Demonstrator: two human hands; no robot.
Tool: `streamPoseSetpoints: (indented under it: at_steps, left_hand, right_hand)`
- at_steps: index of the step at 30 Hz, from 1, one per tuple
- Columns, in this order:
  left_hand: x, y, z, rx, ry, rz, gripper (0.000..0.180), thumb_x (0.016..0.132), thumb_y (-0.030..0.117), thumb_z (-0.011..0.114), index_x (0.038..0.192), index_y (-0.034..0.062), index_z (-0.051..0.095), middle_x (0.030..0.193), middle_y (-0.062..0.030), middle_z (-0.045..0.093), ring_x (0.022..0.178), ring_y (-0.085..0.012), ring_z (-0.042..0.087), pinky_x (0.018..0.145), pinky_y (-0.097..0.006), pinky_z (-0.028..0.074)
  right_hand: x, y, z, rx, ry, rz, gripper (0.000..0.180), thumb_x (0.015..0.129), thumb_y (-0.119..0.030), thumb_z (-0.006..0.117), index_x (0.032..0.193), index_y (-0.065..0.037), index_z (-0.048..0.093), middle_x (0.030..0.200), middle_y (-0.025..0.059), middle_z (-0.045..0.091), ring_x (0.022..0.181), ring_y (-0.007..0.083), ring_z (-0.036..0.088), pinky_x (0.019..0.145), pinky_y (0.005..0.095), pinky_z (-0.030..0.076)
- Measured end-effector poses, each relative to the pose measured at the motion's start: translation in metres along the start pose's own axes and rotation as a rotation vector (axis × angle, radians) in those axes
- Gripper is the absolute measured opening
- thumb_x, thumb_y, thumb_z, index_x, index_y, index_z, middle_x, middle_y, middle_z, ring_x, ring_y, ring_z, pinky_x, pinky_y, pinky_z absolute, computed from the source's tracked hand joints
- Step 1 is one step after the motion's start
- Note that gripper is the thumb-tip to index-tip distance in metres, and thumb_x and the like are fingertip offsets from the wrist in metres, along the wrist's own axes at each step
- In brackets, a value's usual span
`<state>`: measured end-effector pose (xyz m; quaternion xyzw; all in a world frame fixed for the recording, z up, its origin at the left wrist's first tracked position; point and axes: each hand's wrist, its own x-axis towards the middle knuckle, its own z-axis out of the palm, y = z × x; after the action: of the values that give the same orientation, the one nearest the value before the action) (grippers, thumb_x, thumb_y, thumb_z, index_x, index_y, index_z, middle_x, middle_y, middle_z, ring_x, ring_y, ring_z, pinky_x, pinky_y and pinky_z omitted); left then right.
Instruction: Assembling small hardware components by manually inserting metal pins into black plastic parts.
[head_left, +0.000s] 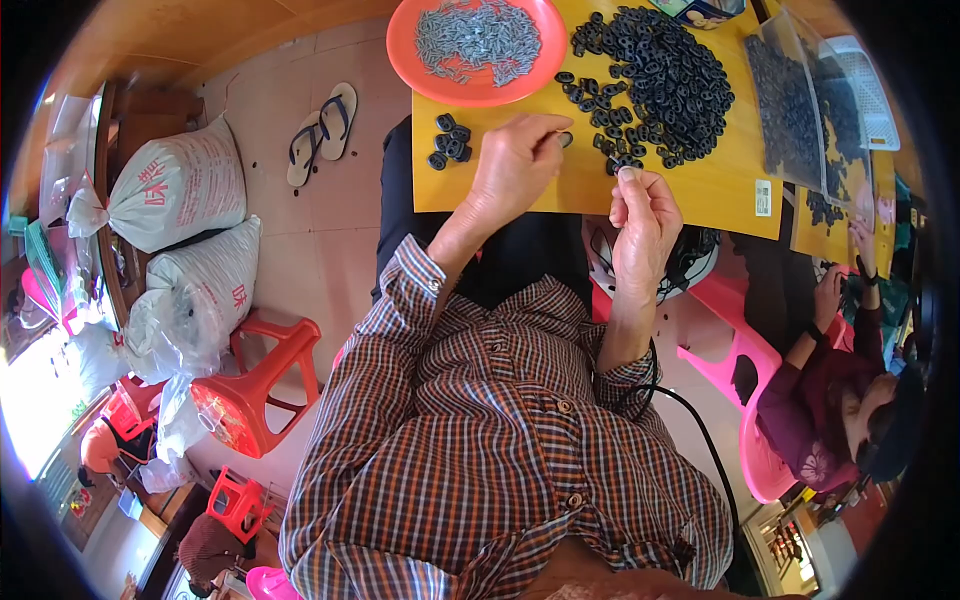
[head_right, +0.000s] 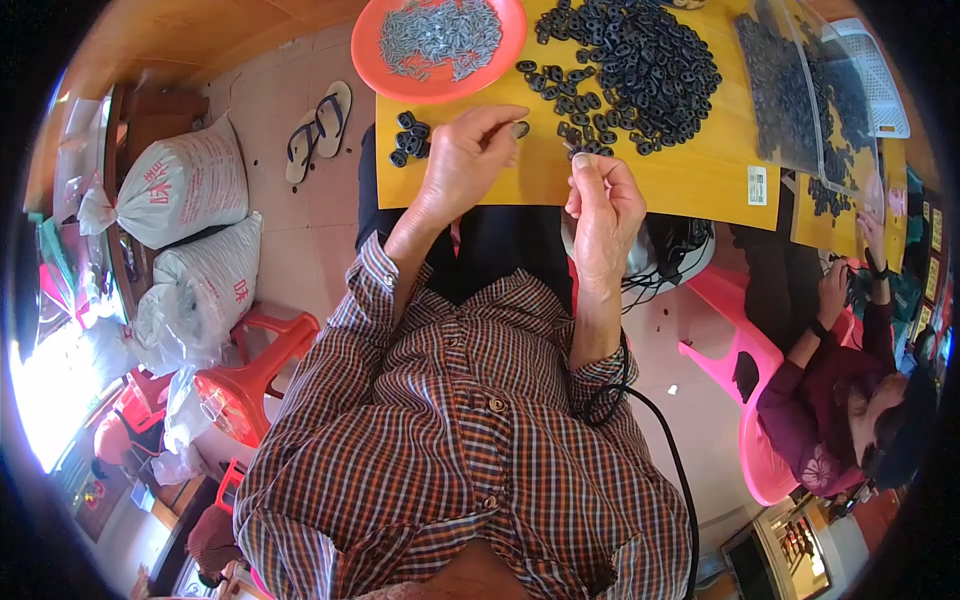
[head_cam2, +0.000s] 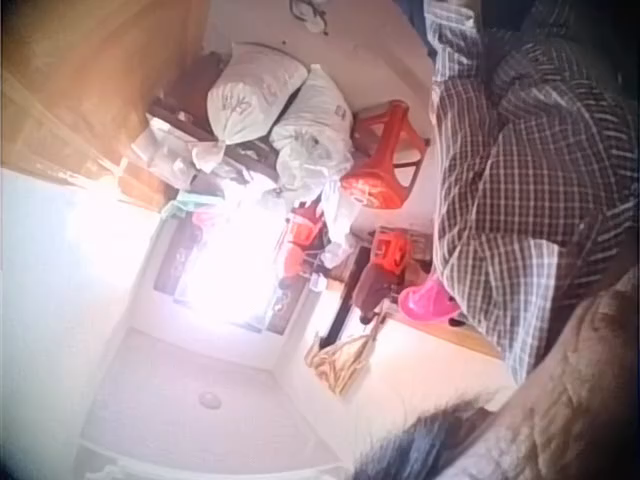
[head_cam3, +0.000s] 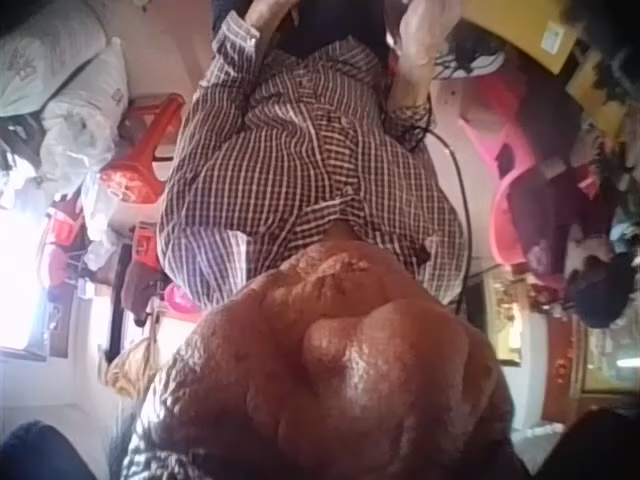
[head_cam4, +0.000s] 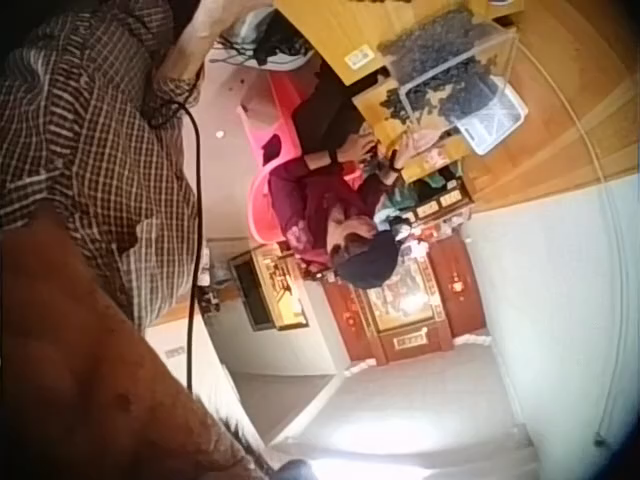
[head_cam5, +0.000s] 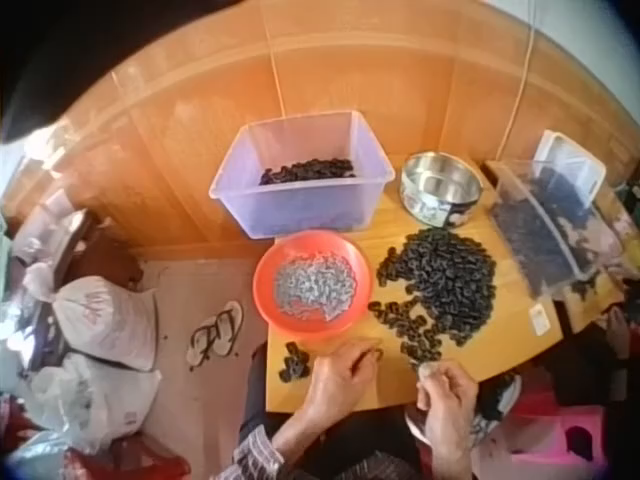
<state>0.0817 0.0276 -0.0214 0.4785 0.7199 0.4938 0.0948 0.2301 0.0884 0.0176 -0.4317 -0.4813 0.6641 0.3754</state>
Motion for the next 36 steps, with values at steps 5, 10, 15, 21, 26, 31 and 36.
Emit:
streamPoseSetpoints:
  at_steps: [5,10,15,21,26,31,36]
  left_hand:
    - [-0.005,0.009,-0.018,-1.050,-0.131,-0.572,0.024,0.093,0.003,0.054,0.115,-0.0022,0.062,0.091,-0.0076,0.065,0.077,-0.0124,0.065,0.071,-0.025,0.056]
    - [-0.010,0.015,-0.028,-1.293,-0.099,-0.566,0.026,0.090,0.000,0.057,0.115,-0.0047,0.060,0.095,-0.0115,0.066,0.073,-0.0147,0.066,0.072,-0.026,0.057]
    - [-0.015,0.017,-0.039,-1.242,-0.097,-0.524,0.027,0.088,0.000,0.060,0.115,-0.0054,0.060,0.091,-0.0116,0.067,0.074,-0.0151,0.067,0.072,-0.027,0.057]
    - [-0.021,0.015,-0.046,-1.217,-0.067,-0.521,0.025,0.088,0.002,0.061,0.112,-0.0048,0.061,0.086,-0.0108,0.068,0.077,-0.0158,0.068,0.074,-0.027,0.057]
    - [-0.028,0.016,-0.051,-1.165,-0.071,-0.496,0.020,0.090,0.001,0.057,0.108,-0.0043,0.063,0.094,-0.0119,0.068,0.083,-0.0176,0.068,0.078,-0.029,0.057]
    - [-0.029,0.014,-0.048,-1.200,-0.018,-0.401,0.018,0.091,0.000,0.057,0.107,-0.0042,0.063,0.094,-0.0114,0.067,0.085,-0.0177,0.068,0.079,-0.029,0.056]
    - [-0.029,0.016,-0.051,-1.359,0.049,-0.424,0.018,0.089,-0.001,0.059,0.107,-0.0035,0.062,0.093,-0.0092,0.066,0.084,-0.0167,0.067,0.079,-0.029,0.056]
  right_hand:
    - [-0.004,-0.004,0.010,0.082,-0.045,0.046,0.011,0.088,-0.010,0.063,0.085,0.000,0.063,0.070,0.0012,0.057,0.053,0.0053,0.043,0.047,0.0180,0.034]
    - [-0.009,-0.007,0.022,0.124,-0.097,0.043,0.010,0.088,-0.009,0.063,0.087,0.001,0.064,0.073,0.0040,0.060,0.053,0.0064,0.047,0.048,0.0183,0.035]
    - [-0.013,-0.012,0.036,0.071,-0.116,-0.027,0.011,0.089,-0.011,0.062,0.089,0.000,0.063,0.084,0.0099,0.066,0.054,0.0067,0.049,0.049,0.0201,0.037]
    - [-0.022,-0.023,0.051,-0.006,-0.115,-0.114,0.012,0.091,-0.011,0.060,0.092,0.001,0.062,0.091,0.0125,0.067,0.056,0.0061,0.050,0.052,0.0193,0.038]
    - [-0.030,-0.022,0.062,-0.160,-0.158,-0.245,0.012,0.091,-0.010,0.059,0.092,0.002,0.062,0.095,0.0121,0.066,0.058,0.0055,0.051,0.053,0.0189,0.038]
    - [-0.038,-0.021,0.067,-0.247,-0.182,-0.317,0.011,0.091,-0.008,0.058,0.092,0.002,0.062,0.094,0.0107,0.066,0.059,0.0055,0.052,0.054,0.0187,0.039]
    - [-0.043,-0.022,0.069,-0.279,-0.190,-0.339,0.010,0.090,-0.007,0.058,0.092,0.003,0.062,0.091,0.0090,0.065,0.060,0.0057,0.053,0.054,0.0188,0.040]
